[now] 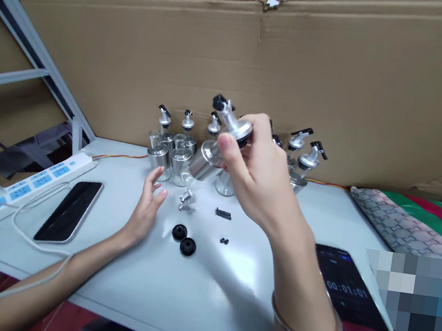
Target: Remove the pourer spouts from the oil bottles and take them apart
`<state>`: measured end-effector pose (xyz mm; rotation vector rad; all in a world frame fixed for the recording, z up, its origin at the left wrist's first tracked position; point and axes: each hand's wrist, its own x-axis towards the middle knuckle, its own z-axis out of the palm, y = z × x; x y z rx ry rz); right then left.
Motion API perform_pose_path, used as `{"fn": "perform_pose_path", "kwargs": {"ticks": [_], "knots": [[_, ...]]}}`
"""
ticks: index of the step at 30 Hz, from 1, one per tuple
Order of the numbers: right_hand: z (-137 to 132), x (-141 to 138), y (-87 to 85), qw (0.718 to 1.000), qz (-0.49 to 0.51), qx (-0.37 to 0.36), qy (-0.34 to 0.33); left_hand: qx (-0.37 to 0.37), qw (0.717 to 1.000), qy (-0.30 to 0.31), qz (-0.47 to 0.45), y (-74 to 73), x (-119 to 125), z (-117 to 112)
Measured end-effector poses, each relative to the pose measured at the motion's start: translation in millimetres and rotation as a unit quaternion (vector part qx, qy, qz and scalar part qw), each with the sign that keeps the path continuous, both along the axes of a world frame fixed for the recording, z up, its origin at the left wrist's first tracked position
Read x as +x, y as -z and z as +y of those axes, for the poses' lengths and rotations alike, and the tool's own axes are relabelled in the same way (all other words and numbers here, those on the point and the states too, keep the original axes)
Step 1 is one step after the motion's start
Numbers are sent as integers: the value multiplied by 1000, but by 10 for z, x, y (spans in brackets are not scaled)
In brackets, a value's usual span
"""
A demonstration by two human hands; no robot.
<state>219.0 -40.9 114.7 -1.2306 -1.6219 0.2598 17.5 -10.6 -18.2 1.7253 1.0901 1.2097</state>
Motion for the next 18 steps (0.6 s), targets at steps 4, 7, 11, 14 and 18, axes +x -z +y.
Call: {"fn": "perform_pose_path", "kwargs": {"ticks": [4,7,11,14,18], "knots": [[158,-6,123,993,-100,-50,30,-87,996,18,-10,38,8,52],[269,-27,231,984,-150,-74,55,-121,992,41,-11,56,21,73],[364,-47,347,975,-188,-90,70,-167,982,83,-19,68,38,100],[413,-59,411,973,-201,-94,69,-187,978,95,-23,83,41,117],[471,-88,471,971,-211,-92,64,-184,977,105,-25,101,33,130]]}}
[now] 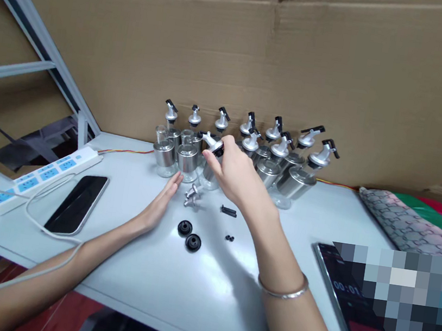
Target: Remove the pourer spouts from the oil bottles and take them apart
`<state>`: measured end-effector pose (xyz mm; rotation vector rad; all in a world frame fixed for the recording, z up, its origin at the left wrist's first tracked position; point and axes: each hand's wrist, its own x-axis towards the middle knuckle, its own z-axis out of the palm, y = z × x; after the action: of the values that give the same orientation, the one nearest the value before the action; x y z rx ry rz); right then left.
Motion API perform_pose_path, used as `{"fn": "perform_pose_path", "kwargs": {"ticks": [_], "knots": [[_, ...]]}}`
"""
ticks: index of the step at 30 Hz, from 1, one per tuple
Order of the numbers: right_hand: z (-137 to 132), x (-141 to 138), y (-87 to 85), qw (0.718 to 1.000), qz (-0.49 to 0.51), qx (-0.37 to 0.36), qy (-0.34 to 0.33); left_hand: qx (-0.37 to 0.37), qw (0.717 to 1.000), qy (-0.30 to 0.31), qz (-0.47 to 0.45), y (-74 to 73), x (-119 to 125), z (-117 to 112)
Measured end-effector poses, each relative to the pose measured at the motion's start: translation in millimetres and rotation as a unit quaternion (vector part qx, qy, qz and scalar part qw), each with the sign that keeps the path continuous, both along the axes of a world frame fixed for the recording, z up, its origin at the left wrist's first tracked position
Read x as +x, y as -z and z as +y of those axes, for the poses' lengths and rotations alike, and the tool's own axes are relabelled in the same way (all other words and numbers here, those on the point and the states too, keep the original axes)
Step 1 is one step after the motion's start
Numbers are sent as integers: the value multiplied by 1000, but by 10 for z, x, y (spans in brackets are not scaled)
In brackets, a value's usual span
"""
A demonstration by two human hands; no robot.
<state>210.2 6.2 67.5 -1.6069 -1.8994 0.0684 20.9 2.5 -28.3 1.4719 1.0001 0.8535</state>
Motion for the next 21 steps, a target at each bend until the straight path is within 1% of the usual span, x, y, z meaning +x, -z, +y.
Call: {"fn": "perform_pose_path", "kwargs": {"ticks": [6,12,16,21], "knots": [[67,-25,60,1000,-15,25,-1,7,1000,-5,-9,12,-1,6],[80,-27,104,999,-46,29,6,43,998,-22,-28,-13,-6,0],[98,-50,139,997,-62,33,-18,51,998,-23,-31,-31,-7,-11],[126,-38,142,997,-49,50,-39,60,998,-21,-28,-39,-8,-17]]}}
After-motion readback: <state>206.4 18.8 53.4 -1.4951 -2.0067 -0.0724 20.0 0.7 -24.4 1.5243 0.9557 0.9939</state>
